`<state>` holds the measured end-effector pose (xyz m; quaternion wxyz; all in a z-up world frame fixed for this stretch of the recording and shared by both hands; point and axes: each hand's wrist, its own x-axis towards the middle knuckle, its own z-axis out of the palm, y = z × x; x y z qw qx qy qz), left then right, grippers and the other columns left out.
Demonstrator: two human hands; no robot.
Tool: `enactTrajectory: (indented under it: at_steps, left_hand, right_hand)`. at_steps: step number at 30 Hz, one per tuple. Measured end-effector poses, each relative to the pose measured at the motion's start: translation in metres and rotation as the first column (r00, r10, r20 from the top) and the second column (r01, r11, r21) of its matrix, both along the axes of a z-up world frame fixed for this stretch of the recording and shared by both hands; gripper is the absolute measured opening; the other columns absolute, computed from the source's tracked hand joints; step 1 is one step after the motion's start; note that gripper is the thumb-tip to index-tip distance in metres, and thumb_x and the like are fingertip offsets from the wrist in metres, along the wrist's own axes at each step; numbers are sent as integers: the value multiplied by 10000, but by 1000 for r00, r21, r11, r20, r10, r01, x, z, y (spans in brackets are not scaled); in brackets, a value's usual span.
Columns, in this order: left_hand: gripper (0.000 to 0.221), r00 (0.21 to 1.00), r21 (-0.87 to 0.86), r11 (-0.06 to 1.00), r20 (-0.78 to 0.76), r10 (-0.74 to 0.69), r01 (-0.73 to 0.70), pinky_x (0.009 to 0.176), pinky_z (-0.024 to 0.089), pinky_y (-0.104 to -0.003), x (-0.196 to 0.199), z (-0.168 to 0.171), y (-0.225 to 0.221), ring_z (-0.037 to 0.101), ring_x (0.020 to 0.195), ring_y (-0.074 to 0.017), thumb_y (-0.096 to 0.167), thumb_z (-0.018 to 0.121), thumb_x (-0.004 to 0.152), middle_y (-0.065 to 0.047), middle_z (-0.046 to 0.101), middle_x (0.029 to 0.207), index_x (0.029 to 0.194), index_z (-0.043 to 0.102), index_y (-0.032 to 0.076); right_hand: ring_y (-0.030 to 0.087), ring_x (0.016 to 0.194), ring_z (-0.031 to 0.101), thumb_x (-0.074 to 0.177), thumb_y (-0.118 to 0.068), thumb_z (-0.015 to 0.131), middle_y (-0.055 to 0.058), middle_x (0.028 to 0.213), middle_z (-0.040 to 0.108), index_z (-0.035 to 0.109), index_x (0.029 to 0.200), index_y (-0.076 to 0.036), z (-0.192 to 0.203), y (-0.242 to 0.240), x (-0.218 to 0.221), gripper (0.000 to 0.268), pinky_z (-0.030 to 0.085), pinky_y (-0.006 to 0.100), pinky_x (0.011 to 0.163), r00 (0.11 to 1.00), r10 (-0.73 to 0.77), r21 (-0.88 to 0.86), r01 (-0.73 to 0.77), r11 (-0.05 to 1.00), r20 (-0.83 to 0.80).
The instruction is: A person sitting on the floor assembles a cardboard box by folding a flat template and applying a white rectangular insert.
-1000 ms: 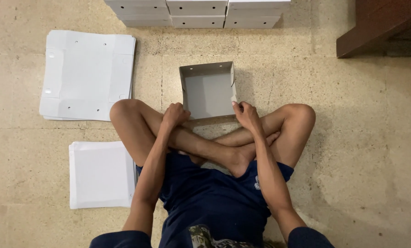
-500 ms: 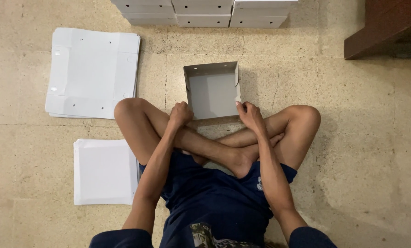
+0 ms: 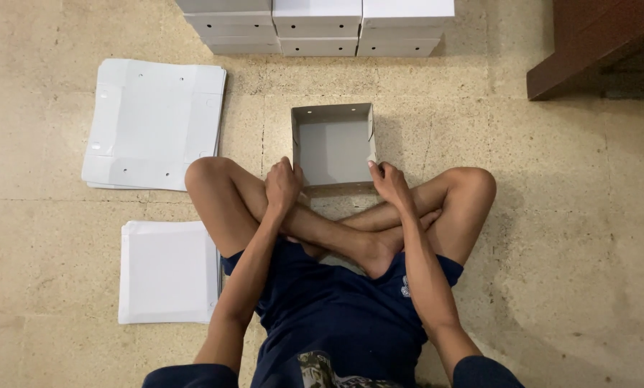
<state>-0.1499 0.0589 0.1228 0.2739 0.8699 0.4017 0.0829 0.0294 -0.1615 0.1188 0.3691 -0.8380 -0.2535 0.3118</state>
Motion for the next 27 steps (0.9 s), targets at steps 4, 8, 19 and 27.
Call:
enactTrajectory:
  at_steps: [4, 8, 19, 27]
  left_hand:
    - [88, 970, 134, 991, 241, -38, 5, 516, 499, -541, -3, 46, -21, 644, 634, -435, 49, 521, 930, -198, 523, 729, 898, 446, 17]
    - [86, 948, 316, 948, 289, -133, 37, 730, 512, -444, 9, 36, -32, 631, 855, -331, 61, 566, 919, -124, 547, 856, 989, 518, 51]
    - [348, 923, -85, 921, -23, -383, 380, 1155, 311, -526, 71, -35, -111, 694, 1083, -272, 238, 551, 961, -127, 733, 1090, 1259, 614, 70]
    - [205, 931, -114, 934, -101, -351, 339, 1086, 77, -781, 96, -63, -126, 745, 871, -298, 203, 511, 954, -64, 743, 814, 1021, 702, 168]
  right_hand:
    - [497, 860, 680, 1050, -556, 436, 349, 877, 668, 643, 1037, 104, -6, 0, 1, 692, 499, 539, 661, 1000, 5, -13, -4, 1000, 14]
    - [435, 866, 690, 1074, -541, 418, 329, 904, 677, 630, 1110, 125, 0, 1, 0, 699, 525, 492, 669, 1000, 17, -2, -17, 1000, -1]
    - [515, 987, 657, 1068, -606, 370, 367, 1010, 668, 633, 1140, 112, 12, 0, -2, 768, 517, 577, 748, 1000, -5, -15, 5, 1000, 14]
    - [549, 1109, 599, 1046, -595, 309, 387, 1125, 642, 622, 1182, 94, 29, 4, 2, 769, 483, 615, 893, 996, -6, -66, 0, 998, -87]
